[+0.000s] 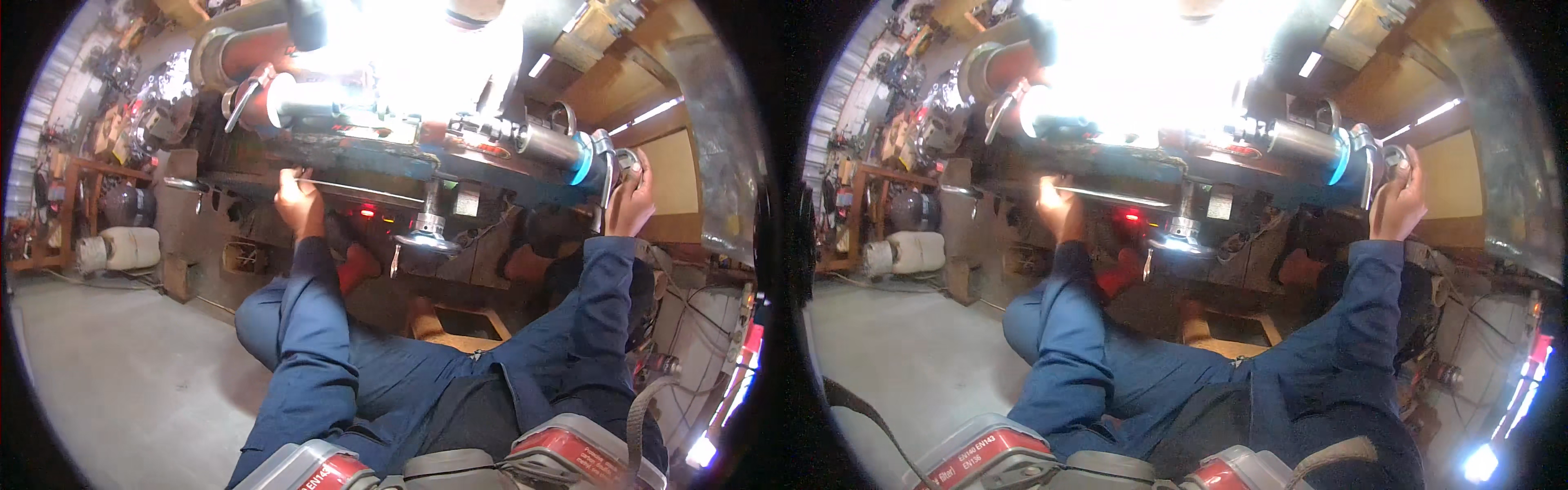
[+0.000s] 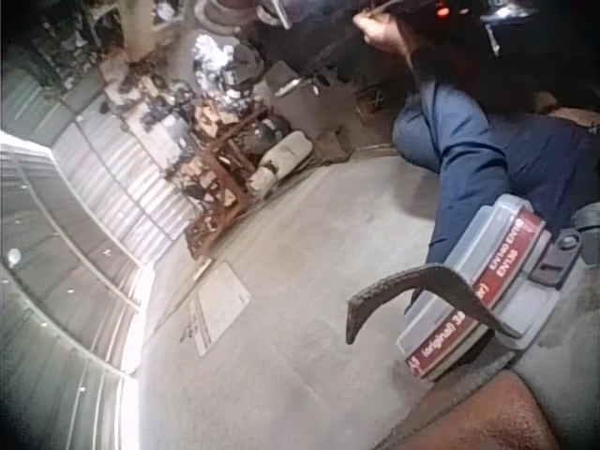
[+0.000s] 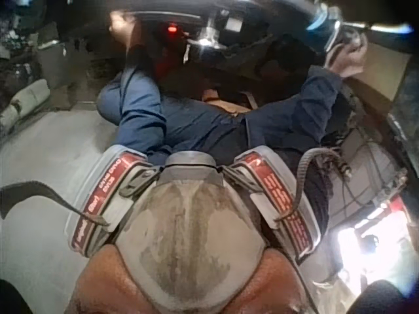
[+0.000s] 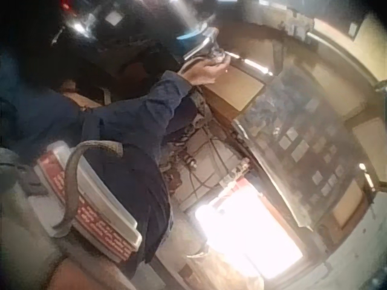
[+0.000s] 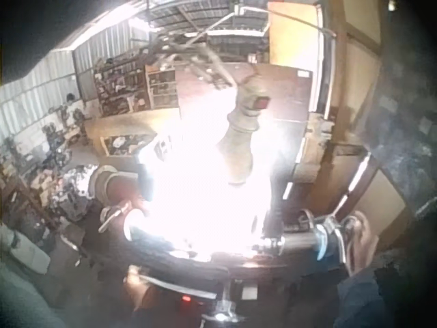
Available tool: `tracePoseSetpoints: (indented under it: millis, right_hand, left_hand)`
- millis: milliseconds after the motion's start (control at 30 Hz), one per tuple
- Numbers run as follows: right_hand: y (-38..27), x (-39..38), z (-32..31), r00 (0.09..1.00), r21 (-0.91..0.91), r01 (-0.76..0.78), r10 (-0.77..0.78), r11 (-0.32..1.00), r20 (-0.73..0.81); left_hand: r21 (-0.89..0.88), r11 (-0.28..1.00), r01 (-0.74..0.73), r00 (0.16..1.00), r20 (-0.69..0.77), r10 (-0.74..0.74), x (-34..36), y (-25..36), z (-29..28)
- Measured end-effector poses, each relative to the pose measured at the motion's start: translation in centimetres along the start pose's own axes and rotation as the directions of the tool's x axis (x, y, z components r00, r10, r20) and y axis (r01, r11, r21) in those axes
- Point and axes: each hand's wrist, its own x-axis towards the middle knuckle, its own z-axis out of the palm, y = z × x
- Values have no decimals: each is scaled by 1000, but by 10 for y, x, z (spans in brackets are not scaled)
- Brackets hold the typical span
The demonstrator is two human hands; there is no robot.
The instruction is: The person operates a lathe-like machine to grind a cylindrical metal part, occasionally using a caliper to measure its diameter and adjusting the machine's position handles.
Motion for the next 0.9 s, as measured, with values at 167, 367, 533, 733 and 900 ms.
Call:
tracePoseSetpoints:
  millis: [167,367,533,733,900]
  right_hand:
    - [2,-8,7,976,70,134,-120,989,-180]
    - [17,-26,21,928,52,171,-143,984,-344]
    - [29,-29,30,888,58,230,-186,971,-420]
    - [-4,-3,1,983,124,106,-85,987,-165]
    - [-4,22,-11,982,-17,33,-29,999,184]
  left_hand:
    - [313,892,-325,945,134,298,57,52,-88]
    - [14,856,-517,853,86,514,140,121,-79]
    - [228,871,-436,832,472,293,180,112,-54]
    - [99,883,-458,779,523,345,176,120,-45]
    - [123,897,-424,761,586,279,187,114,-48]
